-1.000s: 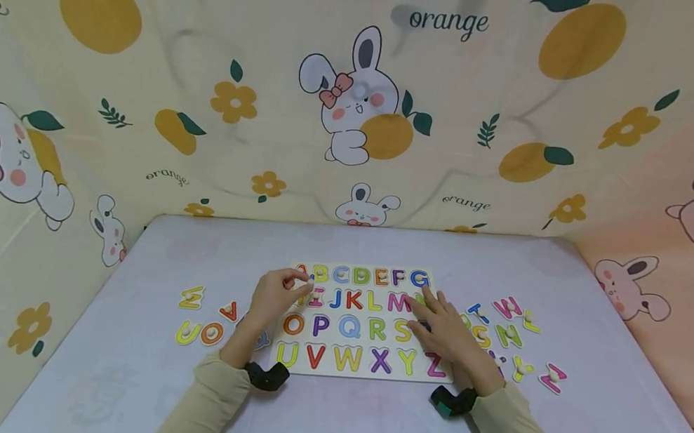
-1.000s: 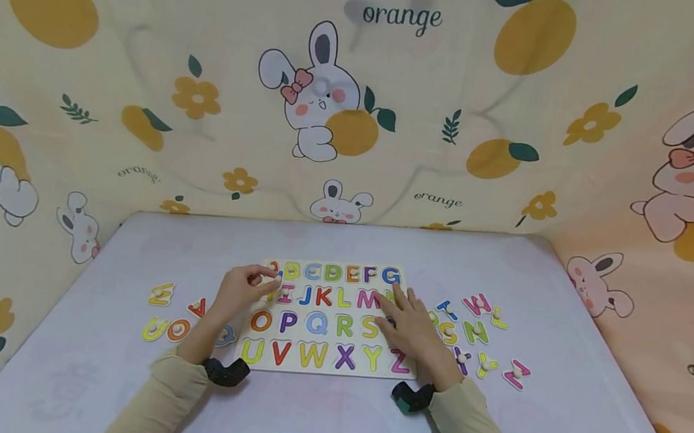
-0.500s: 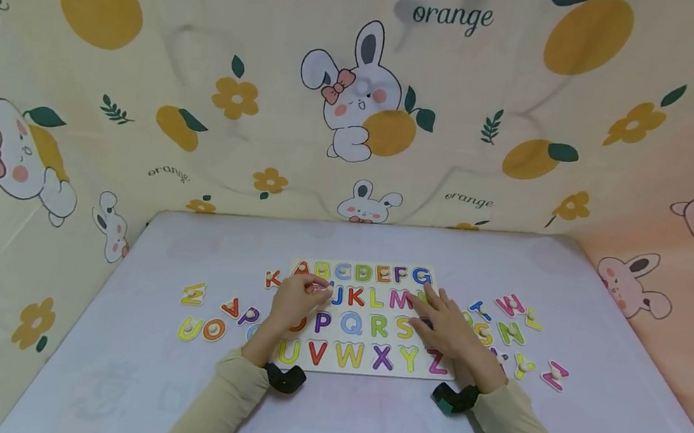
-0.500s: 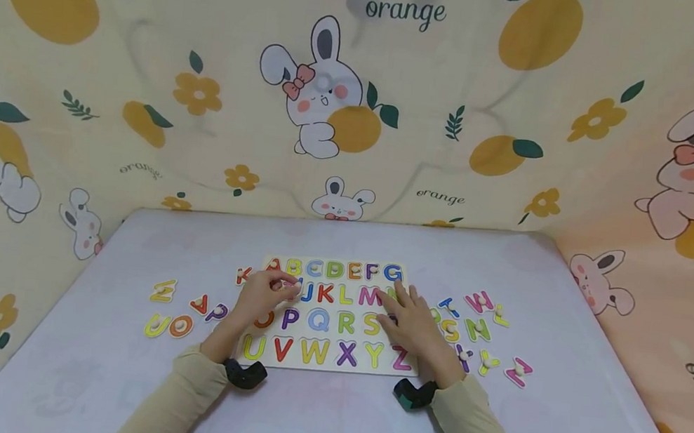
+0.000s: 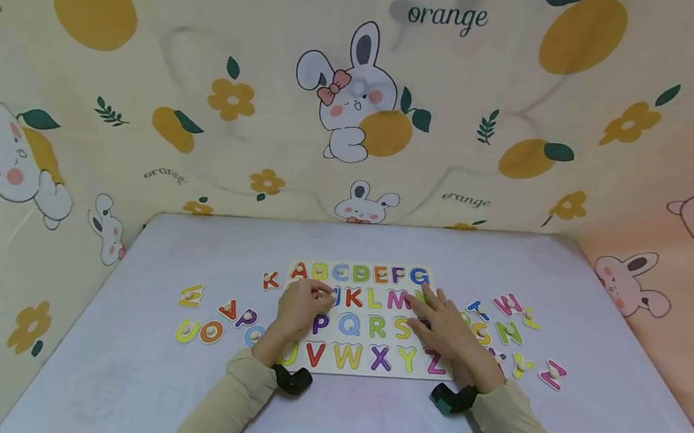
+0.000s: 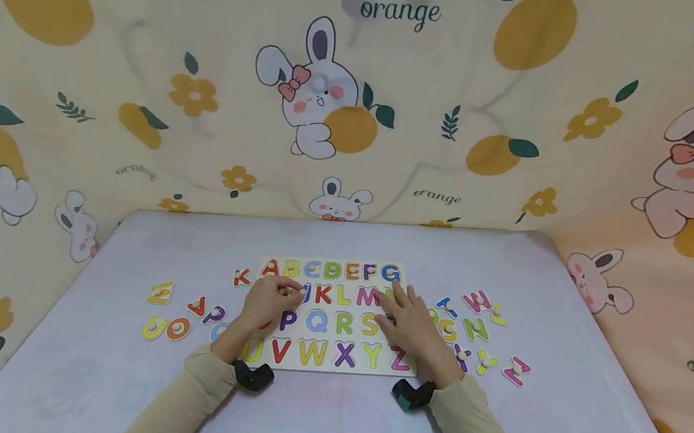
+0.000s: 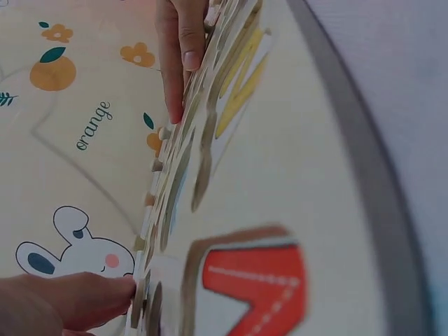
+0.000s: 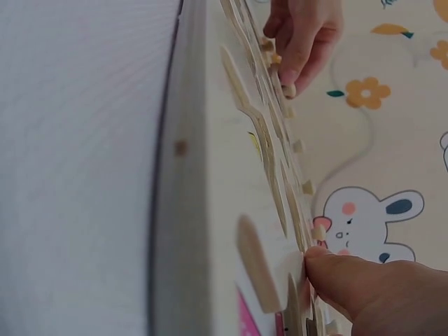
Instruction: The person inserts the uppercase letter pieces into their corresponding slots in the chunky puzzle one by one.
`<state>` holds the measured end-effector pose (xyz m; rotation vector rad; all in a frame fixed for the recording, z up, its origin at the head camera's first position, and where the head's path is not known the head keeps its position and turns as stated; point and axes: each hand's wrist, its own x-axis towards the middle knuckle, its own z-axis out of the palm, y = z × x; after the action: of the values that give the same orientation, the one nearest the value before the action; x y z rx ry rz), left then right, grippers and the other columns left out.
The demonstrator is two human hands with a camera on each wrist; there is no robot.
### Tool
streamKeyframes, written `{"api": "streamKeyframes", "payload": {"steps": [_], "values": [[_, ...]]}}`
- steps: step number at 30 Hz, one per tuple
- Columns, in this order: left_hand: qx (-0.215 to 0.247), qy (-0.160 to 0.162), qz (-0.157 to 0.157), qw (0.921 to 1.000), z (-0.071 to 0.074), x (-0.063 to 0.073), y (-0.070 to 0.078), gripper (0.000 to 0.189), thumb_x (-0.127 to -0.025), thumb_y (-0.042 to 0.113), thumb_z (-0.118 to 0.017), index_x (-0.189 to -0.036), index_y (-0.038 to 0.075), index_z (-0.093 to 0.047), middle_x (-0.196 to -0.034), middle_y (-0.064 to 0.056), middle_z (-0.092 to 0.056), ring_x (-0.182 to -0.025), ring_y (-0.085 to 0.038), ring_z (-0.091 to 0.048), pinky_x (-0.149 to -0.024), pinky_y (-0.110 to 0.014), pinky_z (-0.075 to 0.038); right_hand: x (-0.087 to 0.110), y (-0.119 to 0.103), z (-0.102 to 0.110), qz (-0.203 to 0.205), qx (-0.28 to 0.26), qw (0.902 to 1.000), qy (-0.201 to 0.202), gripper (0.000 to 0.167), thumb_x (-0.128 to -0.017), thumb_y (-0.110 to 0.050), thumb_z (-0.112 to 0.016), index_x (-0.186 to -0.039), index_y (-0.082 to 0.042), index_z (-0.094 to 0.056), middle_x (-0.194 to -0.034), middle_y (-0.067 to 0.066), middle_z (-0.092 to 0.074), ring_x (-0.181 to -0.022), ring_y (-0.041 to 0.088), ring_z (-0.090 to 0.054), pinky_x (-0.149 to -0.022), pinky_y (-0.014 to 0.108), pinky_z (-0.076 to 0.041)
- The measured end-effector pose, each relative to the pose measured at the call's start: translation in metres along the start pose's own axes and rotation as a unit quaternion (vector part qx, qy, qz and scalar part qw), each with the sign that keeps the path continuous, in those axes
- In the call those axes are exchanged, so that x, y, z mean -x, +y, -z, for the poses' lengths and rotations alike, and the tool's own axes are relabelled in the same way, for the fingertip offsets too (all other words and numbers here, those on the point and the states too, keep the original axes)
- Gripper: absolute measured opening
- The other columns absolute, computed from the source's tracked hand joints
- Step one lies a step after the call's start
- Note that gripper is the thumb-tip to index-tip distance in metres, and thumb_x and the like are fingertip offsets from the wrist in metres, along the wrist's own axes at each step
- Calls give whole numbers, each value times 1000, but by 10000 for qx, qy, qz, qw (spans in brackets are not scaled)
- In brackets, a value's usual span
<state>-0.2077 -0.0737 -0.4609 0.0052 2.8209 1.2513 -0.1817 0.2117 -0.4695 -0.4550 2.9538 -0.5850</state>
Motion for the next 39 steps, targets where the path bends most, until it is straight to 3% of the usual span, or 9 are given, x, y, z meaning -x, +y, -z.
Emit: {"api": "streamKeyframes", "payload": {"steps": [4,13,25,31,39], "values": [[77,-13,166,9998,-3,-1,1,19,-84,27,-71,-99,15,-75,-84,-4,-69,-55,-9,-60,-49,-21,-44,0,-1,-1,34,17,10000,27,54,-96,-35,-54,-146,-18,-42,-159,22,-22,-145,52,-16,-116,65,-19],[-233,132,114,9996,-9,-3,1,21,-82,29,-74,-96,14,-77,-66,2,-57,-51,-7,-53,-47,-20,-38,2,-1,-2,102,48,9999,83,53,-96,-33,-55,-145,-18,-44,-158,23,-24,-145,52,-18,-115,66,-21],[-48,46,283,9996,-8,-6,2,22,-84,31,-73,-99,15,-76,-73,0,-61,-53,-8,-56,-46,-20,-41,0,-3,2,18,52,10000,74,54,-96,-34,-55,-146,-18,-42,-159,21,-23,-146,51,-17,-116,65,-19],[80,-16,199,9998,-5,-2,1,25,-85,31,-72,-104,15,-75,-77,-2,-64,-54,-9,-58,-47,-21,-43,0,-2,1,42,17,10000,71,53,-97,-35,-54,-146,-18,-43,-159,22,-23,-145,52,-17,-116,65,-19],[-102,517,-228,9983,10,-5,-5,20,-82,24,-74,-100,14,-77,-63,2,-54,-58,-10,-43,-50,-22,-28,1,-1,1,76,-17,9999,93,53,-97,-33,-54,-146,-17,-43,-159,23,-24,-145,52,-17,-116,66,-20]]}}
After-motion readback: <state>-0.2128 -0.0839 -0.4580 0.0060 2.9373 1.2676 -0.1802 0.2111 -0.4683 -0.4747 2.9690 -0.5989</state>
